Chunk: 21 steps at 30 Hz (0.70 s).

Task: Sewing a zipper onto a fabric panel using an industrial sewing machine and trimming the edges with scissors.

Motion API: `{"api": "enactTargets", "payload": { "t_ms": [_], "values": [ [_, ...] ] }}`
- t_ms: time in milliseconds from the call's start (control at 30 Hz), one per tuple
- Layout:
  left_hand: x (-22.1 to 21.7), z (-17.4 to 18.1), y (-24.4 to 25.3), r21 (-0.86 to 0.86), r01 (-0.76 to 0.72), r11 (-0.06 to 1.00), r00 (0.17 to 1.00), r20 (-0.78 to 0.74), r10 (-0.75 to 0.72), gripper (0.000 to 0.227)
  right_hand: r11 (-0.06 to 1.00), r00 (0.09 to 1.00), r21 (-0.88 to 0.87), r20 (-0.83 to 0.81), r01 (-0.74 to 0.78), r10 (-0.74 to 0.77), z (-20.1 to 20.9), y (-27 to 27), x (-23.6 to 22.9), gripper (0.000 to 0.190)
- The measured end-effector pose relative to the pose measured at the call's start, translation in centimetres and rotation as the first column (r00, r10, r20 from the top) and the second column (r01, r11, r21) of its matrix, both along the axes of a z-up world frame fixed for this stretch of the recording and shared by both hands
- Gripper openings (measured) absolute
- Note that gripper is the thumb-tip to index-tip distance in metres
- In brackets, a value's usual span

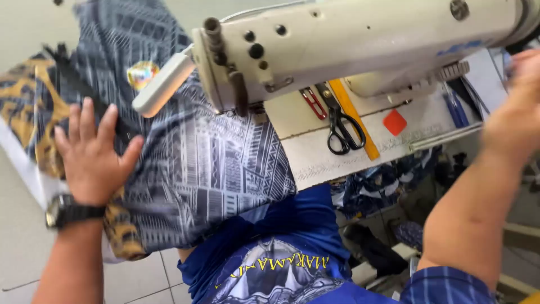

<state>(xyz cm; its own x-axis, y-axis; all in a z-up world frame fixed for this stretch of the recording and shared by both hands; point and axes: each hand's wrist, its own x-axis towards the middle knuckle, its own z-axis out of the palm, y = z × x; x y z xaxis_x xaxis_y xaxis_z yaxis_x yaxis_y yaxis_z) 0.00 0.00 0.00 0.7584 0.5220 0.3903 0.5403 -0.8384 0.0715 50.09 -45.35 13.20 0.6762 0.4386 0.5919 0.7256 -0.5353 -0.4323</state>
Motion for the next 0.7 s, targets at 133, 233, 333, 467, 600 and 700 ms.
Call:
{"api": "enactTargets", "payload": {
  "t_ms": [133,233,333,467,600,700],
  "values": [
    [-1.3,0.0,-7.6,-0.134,0.026,0.991,0.992,-0.118,-0.042,0.076,0.926,0.961,-0.259,-0.039,-0.274,0.273,-3.5,2.1,-7.4,0.013],
    [-1.8,0.2,-11.4,-0.112,0.059,0.992,0.986,-0.151,-0.076,0.076,0.906,0.97,-0.372,-0.199,-0.203,0.136,-6.8,5.8,-10.4,0.017],
    [-1.7,1.0,-13.4,-0.107,0.067,0.992,0.994,-0.081,-0.075,0.076,0.837,0.906,-0.352,-0.1,-0.42,0.412,-8.5,10.0,-12.9,0.014],
    [-2.7,1.8,-14.6,-0.288,0.098,0.953,0.988,0.141,-0.059,0.066,0.804,0.858,-0.492,0.194,-0.335,0.476,-12.0,15.2,-13.0,0.023],
    [-4.4,3.3,-14.1,-0.354,0.054,0.934,0.934,0.349,0.078,0.032,0.788,0.824,-0.532,0.264,-0.31,0.502,-12.4,18.6,-14.9,0.021],
    [-5.1,4.0,-15.2,-0.37,-0.005,0.929,0.909,0.385,0.159,0.021,0.797,0.861,-0.506,0.184,-0.33,0.474,-14.1,18.1,-14.4,0.025]
  ]
}}
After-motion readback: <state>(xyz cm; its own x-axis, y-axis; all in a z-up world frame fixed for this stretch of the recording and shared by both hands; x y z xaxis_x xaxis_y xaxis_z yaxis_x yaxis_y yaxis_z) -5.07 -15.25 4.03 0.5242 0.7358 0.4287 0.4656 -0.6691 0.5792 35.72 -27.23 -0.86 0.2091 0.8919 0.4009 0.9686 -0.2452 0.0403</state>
